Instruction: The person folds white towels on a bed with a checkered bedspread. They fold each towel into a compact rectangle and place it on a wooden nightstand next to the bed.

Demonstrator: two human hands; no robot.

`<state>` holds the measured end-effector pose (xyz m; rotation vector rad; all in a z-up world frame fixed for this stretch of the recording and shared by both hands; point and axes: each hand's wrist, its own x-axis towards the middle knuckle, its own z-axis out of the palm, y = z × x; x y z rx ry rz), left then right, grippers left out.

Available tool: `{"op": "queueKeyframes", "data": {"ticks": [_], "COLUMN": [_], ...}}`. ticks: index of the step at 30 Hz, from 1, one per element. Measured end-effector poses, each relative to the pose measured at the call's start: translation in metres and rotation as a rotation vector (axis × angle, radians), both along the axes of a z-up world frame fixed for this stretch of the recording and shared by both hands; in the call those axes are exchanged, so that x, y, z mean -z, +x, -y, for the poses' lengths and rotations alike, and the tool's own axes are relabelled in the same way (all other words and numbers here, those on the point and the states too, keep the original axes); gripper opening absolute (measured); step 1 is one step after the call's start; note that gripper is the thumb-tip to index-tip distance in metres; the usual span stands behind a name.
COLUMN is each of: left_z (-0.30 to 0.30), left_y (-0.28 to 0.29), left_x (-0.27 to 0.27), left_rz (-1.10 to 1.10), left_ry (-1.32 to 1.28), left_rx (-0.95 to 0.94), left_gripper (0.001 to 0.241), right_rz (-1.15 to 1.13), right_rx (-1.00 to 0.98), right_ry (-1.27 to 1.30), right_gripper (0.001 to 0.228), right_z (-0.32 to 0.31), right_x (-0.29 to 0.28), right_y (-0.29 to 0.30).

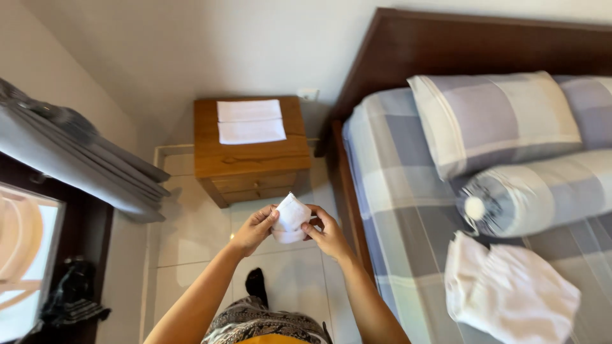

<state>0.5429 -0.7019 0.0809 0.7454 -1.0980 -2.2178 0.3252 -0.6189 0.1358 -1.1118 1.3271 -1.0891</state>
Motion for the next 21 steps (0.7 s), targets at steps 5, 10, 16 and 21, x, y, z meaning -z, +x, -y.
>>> {"op": "queueKeyframes", "data": {"ticks": [5,10,16,21], "left_z": [0.07,0.139,0.198,0.285], "left_y": [0.028,0.031,0.028,0.007], "left_x": [0.009,0.073,0.11,0.167], "left_rz": [0.029,0.187,0.256,0.317], "left_ry": [0.06,0.197,0.366,0.296], "left_rx": [-0.2,-0.492,-0.487,-0.492], "left_gripper": [0.04,0.04,0.044,0.047], "right_rz": [0.112,0.08,-0.092,0.12], "right_rx": [0.035,0.02,0.085,0.174], "right_ry": [-0.018,-0.034,0.064,-0.038], "right_gripper": [0.041,0.039,0.052,0.049], "right_z": [0.086,0.157,0.233,0.331], "right_x": [0.047,0.074,0.101,0.198], "right_y": [0.035,0.05,0.054,0.035]}}
